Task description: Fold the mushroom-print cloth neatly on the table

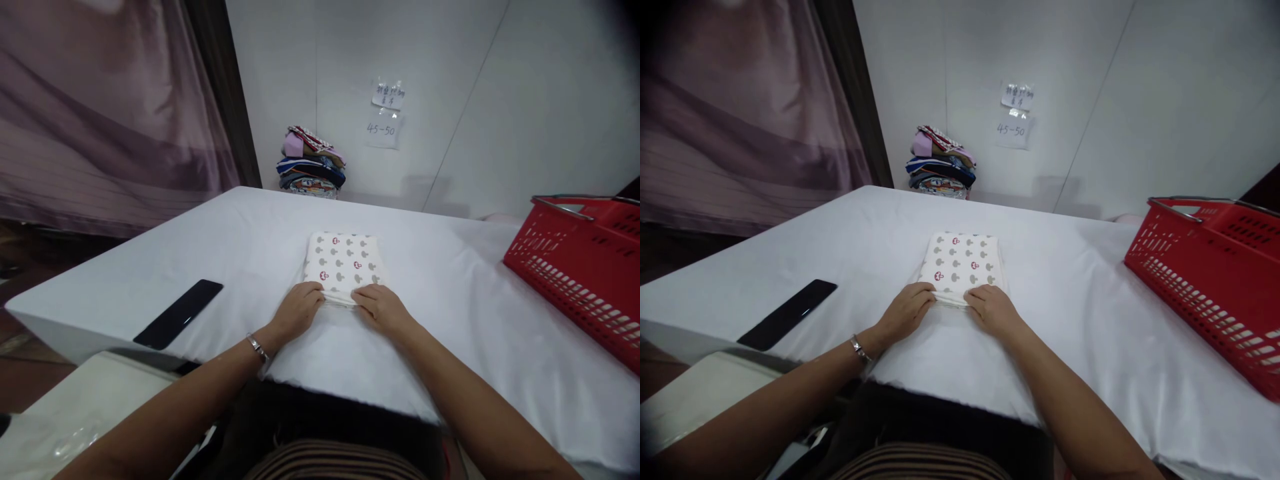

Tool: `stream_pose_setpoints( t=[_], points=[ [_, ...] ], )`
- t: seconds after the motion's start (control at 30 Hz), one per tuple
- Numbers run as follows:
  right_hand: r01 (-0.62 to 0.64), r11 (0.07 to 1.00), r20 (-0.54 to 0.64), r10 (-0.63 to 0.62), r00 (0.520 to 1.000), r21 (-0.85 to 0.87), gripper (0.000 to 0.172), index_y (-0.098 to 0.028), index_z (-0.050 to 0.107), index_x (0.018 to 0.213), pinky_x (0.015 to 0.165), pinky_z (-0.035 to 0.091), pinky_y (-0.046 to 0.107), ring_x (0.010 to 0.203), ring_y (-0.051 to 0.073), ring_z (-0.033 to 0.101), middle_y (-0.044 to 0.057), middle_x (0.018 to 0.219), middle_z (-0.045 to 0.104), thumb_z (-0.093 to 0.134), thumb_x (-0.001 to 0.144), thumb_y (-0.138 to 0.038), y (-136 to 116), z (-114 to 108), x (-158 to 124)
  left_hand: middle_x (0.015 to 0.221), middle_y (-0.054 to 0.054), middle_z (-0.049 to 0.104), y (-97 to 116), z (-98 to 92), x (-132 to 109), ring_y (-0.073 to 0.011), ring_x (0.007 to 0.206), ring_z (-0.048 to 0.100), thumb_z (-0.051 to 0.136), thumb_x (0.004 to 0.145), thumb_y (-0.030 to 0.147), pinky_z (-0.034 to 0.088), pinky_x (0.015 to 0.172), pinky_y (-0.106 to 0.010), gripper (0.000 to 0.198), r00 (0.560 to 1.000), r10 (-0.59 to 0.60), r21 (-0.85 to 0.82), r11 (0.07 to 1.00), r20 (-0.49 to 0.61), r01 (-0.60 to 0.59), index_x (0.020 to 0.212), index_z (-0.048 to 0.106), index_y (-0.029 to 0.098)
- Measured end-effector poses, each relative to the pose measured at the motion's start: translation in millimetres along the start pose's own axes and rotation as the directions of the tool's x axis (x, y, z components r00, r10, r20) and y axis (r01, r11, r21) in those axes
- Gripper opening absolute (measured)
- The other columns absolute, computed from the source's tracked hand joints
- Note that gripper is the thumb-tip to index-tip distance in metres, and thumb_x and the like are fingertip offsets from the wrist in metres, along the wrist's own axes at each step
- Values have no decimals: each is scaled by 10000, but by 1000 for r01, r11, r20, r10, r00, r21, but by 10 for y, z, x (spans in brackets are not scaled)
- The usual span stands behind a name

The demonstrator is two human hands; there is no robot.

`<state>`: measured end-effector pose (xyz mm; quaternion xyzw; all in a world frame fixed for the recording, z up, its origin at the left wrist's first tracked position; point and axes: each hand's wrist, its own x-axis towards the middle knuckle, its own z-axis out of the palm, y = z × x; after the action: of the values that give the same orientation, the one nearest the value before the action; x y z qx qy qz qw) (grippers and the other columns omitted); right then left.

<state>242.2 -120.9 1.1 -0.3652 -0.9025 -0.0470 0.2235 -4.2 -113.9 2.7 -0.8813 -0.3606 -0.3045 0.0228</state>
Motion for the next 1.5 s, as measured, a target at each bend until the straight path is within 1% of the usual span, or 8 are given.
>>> stream_pose_setpoints(
  t=[0.17,0.37,0.5,0.73,0.93,1.2,1.37,1.5],
  points=[
    [13,999,28,-12,1000,-30,286,-182,556,1149,768,436,347,943,211,550,94,1079,623,450,893,-251,14,13,-5,972,-68,598,-16,21,-13,-176,936,539,410,892,166,454,836,-344,162,1000,21,17,1000,-14,-21,850,567,161],
    [15,1000,-54,-16,998,-21,319,-216,526,1207,771,454,333,961,187,563,71,1090,636,410,912,-184,92,60,-43,943,-67,614,-49,58,-47,-178,889,551,408,876,126,460,810,-348,163,991,129,96,987,35,-131,870,569,153],
    [31,999,-46,-32,998,-32,336,-237,528,1213,768,462,330,965,181,570,62,1095,637,427,901,-160,99,80,-51,916,-66,633,-65,41,-33,-183,852,574,421,876,155,477,782,-355,170,994,104,109,988,16,-105,979,555,145],
    [78,992,-46,-83,995,-101,383,-215,471,1270,842,464,371,1061,188,543,76,1159,613,395,904,-129,118,76,-85,1213,-66,574,-161,96,-9,-192,1161,492,368,906,142,412,959,-393,347,970,233,157,958,69,-241,1230,480,193],
    [62,979,22,-59,998,-196,480,-189,402,1337,973,398,446,1215,213,450,94,1281,536,352,873,-76,237,-8,-231,1225,-52,578,-208,171,-49,-187,1175,487,330,874,59,396,988,-398,422,965,249,154,953,86,-259,1250,477,183],
    [-9,967,-13,6,1000,-255,566,-179,412,1337,1025,362,439,1282,202,374,103,1322,492,384,804,11,322,85,-318,1284,-35,535,-190,198,-87,-179,1232,435,309,812,-14,368,1017,-393,553,969,217,164,958,121,-235,1299,438,215],
    [-9,965,-2,9,1000,-264,539,-180,411,1339,1015,377,443,1272,209,388,107,1319,493,380,827,-13,297,106,-348,1240,-52,569,-130,105,25,-199,1195,471,384,911,220,387,993,-402,349,979,170,110,977,115,-182,1243,487,202],
    [6,967,15,-3,1000,-255,558,-177,369,1363,1011,375,454,1281,211,374,110,1335,474,358,828,-18,307,83,-348,1345,-73,469,-8,63,255,-217,1285,360,421,906,367,321,1036,-424,425,981,159,83,982,107,-168,1300,420,208]
  ],
)
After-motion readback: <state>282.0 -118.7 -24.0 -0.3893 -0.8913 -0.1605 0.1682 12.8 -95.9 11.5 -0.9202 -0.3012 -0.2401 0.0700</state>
